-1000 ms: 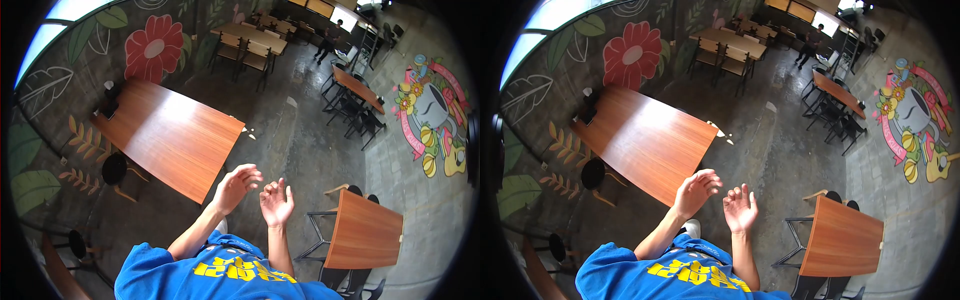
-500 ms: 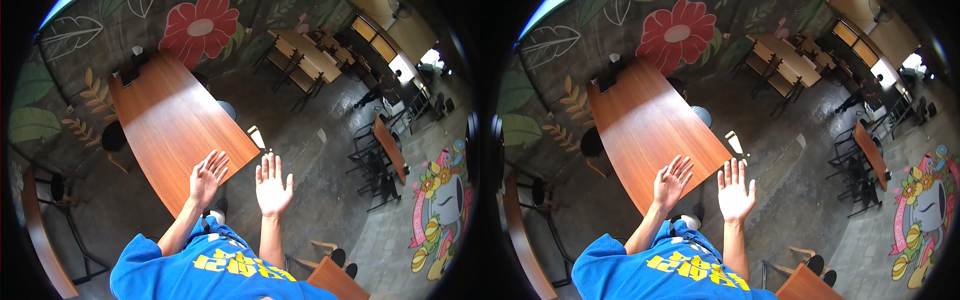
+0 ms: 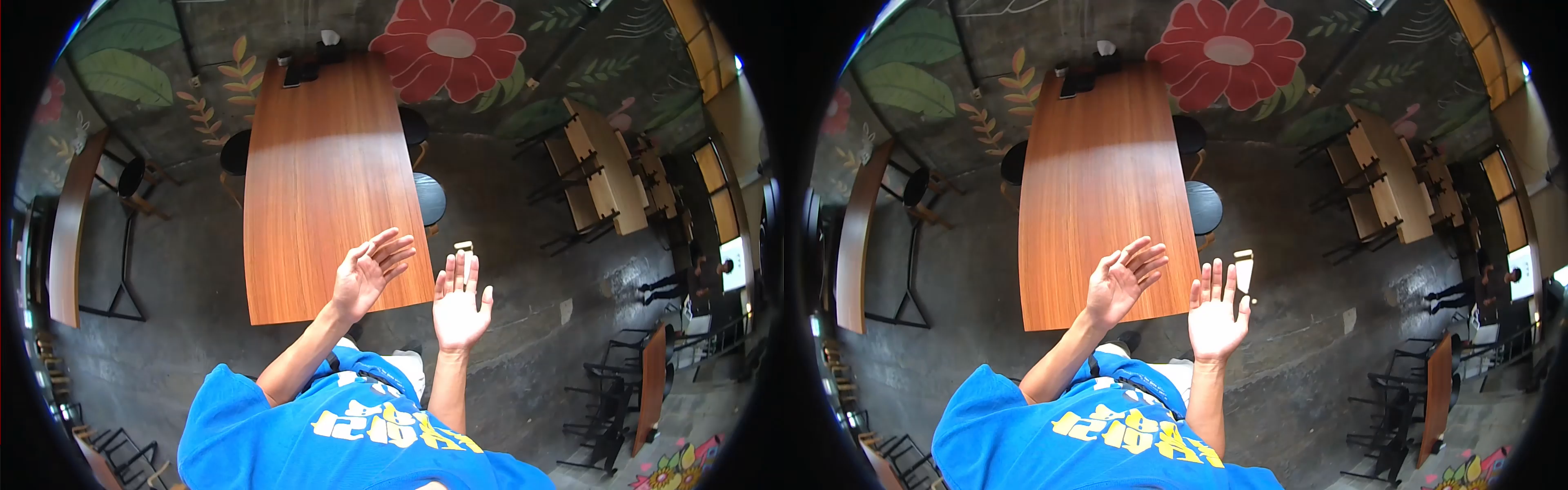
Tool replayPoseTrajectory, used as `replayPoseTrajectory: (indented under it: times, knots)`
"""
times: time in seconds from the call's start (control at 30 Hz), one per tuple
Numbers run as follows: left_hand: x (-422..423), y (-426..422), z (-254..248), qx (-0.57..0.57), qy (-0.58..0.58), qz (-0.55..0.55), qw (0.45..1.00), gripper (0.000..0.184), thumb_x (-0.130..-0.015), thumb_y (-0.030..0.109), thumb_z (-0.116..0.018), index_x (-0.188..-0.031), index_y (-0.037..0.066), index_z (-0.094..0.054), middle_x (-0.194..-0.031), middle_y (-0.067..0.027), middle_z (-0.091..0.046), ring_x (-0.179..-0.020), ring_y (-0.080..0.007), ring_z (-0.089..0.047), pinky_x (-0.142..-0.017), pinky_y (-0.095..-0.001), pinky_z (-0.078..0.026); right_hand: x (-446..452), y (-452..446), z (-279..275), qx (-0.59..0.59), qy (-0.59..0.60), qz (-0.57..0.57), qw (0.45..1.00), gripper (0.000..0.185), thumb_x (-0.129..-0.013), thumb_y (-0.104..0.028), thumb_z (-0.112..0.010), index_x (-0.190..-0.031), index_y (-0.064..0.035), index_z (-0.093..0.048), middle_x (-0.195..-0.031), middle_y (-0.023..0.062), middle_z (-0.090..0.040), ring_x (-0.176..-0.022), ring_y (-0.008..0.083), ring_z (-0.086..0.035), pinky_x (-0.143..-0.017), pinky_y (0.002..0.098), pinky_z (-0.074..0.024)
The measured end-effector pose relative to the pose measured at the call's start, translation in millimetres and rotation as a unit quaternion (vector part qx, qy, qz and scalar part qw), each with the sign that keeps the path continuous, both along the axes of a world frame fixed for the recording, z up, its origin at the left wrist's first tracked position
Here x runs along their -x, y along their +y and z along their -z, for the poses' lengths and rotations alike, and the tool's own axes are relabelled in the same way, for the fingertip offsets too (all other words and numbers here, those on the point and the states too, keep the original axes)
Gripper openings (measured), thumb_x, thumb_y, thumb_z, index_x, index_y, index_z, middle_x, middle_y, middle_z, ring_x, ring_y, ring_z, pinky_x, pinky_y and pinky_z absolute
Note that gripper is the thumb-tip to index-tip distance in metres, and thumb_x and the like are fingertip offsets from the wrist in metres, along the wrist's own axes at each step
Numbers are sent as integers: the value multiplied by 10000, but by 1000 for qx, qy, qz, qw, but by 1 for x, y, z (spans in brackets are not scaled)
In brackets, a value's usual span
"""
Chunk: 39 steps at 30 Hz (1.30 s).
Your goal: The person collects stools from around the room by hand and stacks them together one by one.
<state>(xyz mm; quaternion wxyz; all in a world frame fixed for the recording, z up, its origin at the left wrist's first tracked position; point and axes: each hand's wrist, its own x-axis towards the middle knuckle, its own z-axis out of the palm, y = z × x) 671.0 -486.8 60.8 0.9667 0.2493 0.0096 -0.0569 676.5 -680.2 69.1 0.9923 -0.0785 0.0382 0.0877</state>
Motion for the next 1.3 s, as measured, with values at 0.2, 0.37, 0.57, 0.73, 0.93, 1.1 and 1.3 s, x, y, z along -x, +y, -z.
replayPoseTrajectory:
  times: [0.2,0.37,0.57,0.73,0.93,1.1,1.3]
  knots:
    - [-9,-74,7,49,40,-115,991,523,-1026,371,-321,-1436,60,-419,-1440,-171,-492,-1329,-299,-481,-1120,-423,-388,-54,-64,-1,-42,30,-111,993,565,-998,-393,-406,-1486,-110,-376,-1528,128,-397,-1420,278,-371,-1143,476,-344]
    - [-23,-160,3,96,61,-194,974,462,-1022,314,-369,-1404,67,-454,-1381,-151,-544,-1280,-281,-529,-1052,-404,-457,-97,-150,-12,-43,27,-176,983,520,-1008,-360,-416,-1454,-92,-409,-1483,155,-449,-1392,294,-412,-1129,475,-368]
    - [-51,-246,5,134,82,-208,965,404,-1015,294,-404,-1328,66,-518,-1140,-91,-631,-1057,-230,-599,-908,-367,-504,-135,-238,-12,-14,42,-193,980,393,-1009,-316,-457,-1319,-85,-528,-1206,109,-607,-1118,235,-568,-905,383,-466]
    - [-81,-293,-18,96,52,-187,976,382,-1018,303,-411,-1277,59,-552,-1041,-85,-621,-962,-216,-590,-872,-358,-505,-164,-270,-12,-37,68,-211,974,340,-1000,-291,-481,-1250,-78,-569,-1049,82,-616,-946,202,-567,-789,346,-452]
    - [-135,-326,3,82,75,-175,978,372,-1015,288,-425,-1254,44,-572,-1015,-75,-629,-942,-203,-599,-860,-340,-510,-209,-302,-6,-63,82,-232,967,318,-1000,-271,-475,-1223,-75,-590,-999,71,-601,-903,196,-551,-775,342,-448]
    - [-212,-355,26,66,98,-139,983,355,-1016,280,-424,-1232,47,-583,-989,-37,-626,-913,-154,-610,-817,-294,-513,-264,-342,0,-45,78,-197,976,299,-1015,-256,-439,-1194,-72,-594,-984,63,-591,-875,181,-542,-753,324,-442]
    - [-328,-374,43,80,87,-89,989,315,-1013,256,-446,-1205,55,-593,-988,-38,-616,-913,-163,-599,-819,-296,-507,-367,-366,0,5,75,-172,982,296,-1014,-252,-444,-1178,-75,-616,-934,33,-571,-849,172,-516,-740,323,-430]
